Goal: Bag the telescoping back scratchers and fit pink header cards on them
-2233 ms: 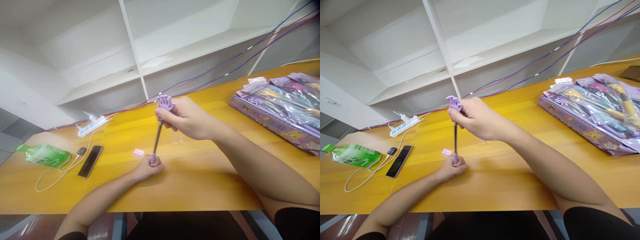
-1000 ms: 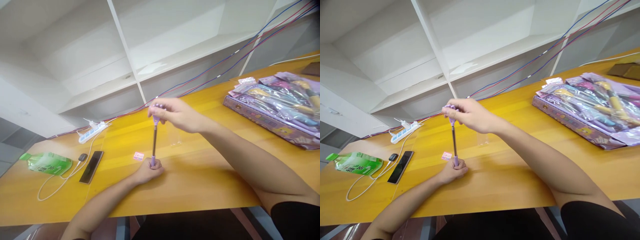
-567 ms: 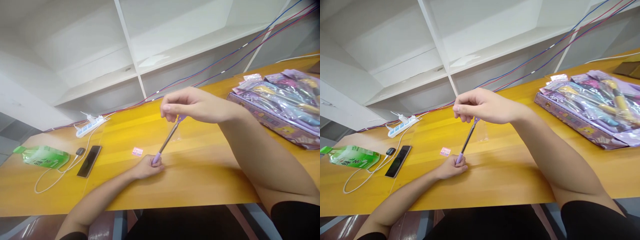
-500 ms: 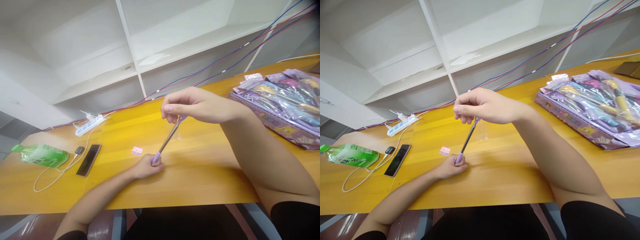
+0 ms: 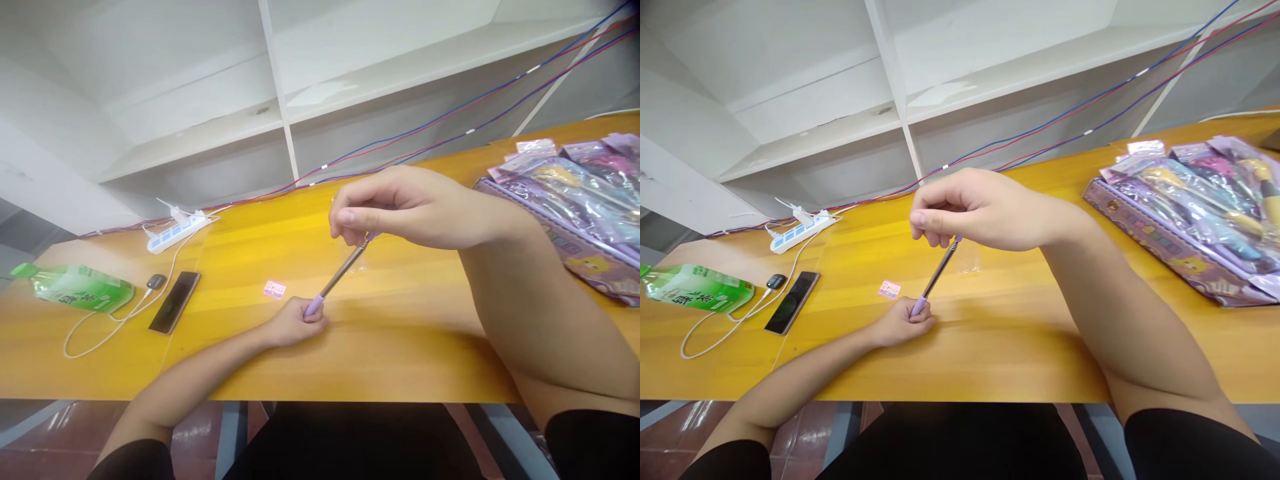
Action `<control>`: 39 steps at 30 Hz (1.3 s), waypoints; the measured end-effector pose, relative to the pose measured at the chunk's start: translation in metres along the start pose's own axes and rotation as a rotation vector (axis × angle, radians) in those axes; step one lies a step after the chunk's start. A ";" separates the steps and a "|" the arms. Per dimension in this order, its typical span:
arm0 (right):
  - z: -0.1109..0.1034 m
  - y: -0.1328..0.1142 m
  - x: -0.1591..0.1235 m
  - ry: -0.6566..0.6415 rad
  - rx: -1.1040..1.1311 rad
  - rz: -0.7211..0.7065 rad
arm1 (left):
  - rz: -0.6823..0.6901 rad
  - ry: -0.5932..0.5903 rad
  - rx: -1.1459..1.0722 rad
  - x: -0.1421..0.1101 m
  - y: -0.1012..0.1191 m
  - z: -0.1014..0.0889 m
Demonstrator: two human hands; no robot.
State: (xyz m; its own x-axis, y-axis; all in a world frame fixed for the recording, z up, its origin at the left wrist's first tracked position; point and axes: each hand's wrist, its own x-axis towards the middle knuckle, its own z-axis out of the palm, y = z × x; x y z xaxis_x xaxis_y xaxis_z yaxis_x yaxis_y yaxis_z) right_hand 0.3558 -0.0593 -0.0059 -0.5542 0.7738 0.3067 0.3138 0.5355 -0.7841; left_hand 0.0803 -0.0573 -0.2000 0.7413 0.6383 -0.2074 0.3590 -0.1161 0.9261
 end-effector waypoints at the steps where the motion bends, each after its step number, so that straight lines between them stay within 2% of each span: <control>1: 0.001 0.000 0.000 -0.002 -0.004 0.002 | 0.002 0.002 0.003 0.000 0.000 0.000; 13: 0.010 0.001 0.005 -0.061 -0.060 -0.002 | 0.023 0.020 0.018 0.000 0.004 0.002; 28: 0.019 0.005 0.007 -0.035 -0.097 -0.038 | 0.034 0.036 0.004 0.000 0.002 0.001; 39: 0.027 0.006 0.011 -0.072 -0.096 -0.087 | 0.040 0.040 -0.011 0.000 0.003 0.003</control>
State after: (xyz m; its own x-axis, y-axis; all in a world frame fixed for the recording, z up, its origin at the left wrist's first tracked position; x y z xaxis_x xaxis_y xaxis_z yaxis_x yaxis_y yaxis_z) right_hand 0.3306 -0.0569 -0.0220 -0.6352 0.6986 0.3292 0.3328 0.6323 -0.6996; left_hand 0.0833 -0.0597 -0.1984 0.7320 0.6629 -0.1574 0.3226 -0.1338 0.9371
